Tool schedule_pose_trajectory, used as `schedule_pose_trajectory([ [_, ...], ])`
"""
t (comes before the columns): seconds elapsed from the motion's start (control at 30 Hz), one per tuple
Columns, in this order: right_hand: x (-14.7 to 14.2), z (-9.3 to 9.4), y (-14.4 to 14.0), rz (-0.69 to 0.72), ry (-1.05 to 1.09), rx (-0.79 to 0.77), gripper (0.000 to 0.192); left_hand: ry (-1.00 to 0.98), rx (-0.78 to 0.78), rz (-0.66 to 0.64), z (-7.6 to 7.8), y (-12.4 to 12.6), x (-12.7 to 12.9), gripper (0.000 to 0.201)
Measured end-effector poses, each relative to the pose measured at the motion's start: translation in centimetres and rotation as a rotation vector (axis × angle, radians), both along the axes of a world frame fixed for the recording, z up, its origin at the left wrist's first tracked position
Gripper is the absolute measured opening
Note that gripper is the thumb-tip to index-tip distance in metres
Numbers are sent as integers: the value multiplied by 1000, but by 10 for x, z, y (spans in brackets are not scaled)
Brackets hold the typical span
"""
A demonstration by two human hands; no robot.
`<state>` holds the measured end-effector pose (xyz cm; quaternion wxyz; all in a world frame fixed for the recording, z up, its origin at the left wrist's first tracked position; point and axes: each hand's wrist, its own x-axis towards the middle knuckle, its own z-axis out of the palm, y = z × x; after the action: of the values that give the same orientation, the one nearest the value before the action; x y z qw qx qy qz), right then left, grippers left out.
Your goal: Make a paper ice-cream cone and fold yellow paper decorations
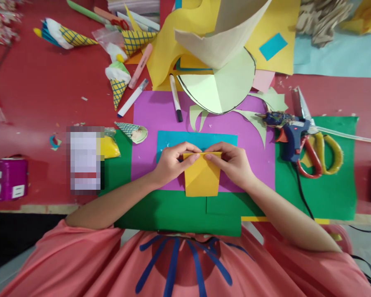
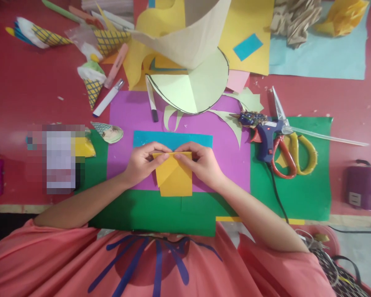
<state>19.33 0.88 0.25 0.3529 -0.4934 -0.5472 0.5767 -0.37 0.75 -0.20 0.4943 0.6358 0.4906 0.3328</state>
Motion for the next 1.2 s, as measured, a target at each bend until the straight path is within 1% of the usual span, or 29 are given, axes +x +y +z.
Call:
schedule_pose_trajectory([
  [0.17, -1, -1, -1, -1, -12, 33, 13, -7, 26, 8, -2, 0, 1, 20],
  [0.4, -4, 0, -2, -24, -103, 102, 14, 19, 88, 3, -2, -1, 1, 19],
  [0.57, -5, -1, -2, -7, -105, 142, 10, 27, 124, -12, -3, 0, 1, 16],
  [0.7, -6, -4, -2, 7, -106, 208, 8, 32, 165, -31, -5, 0, 0, 12],
  [0.8, -7, -4, -3, 17, -117, 232, 8, 34, 168, -33, -5, 0, 1, 11],
  [0.87, -6, -3, -3, 28, -121, 224, 8, 29, 159, -29, -4, -1, 2, 11],
  [0.93, -4, -1, -2, 37, -107, 195, 9, -1, 113, -14, -2, 0, 2, 12],
  [1.0, -1, 0, -1, 30, -80, 152, 10, -53, 39, 32, 0, 1, 2, 17],
  [1.07, 2, 0, 1, 1, -48, 109, 10, -106, -16, 105, 0, 3, 1, 23],
  [1.13, 4, -1, 2, -27, -17, 72, 11, -145, -32, 165, 0, 4, -1, 27],
  [1.2, 4, -2, 2, -39, 6, 48, 12, -167, -40, 174, 0, 4, -2, 27],
])
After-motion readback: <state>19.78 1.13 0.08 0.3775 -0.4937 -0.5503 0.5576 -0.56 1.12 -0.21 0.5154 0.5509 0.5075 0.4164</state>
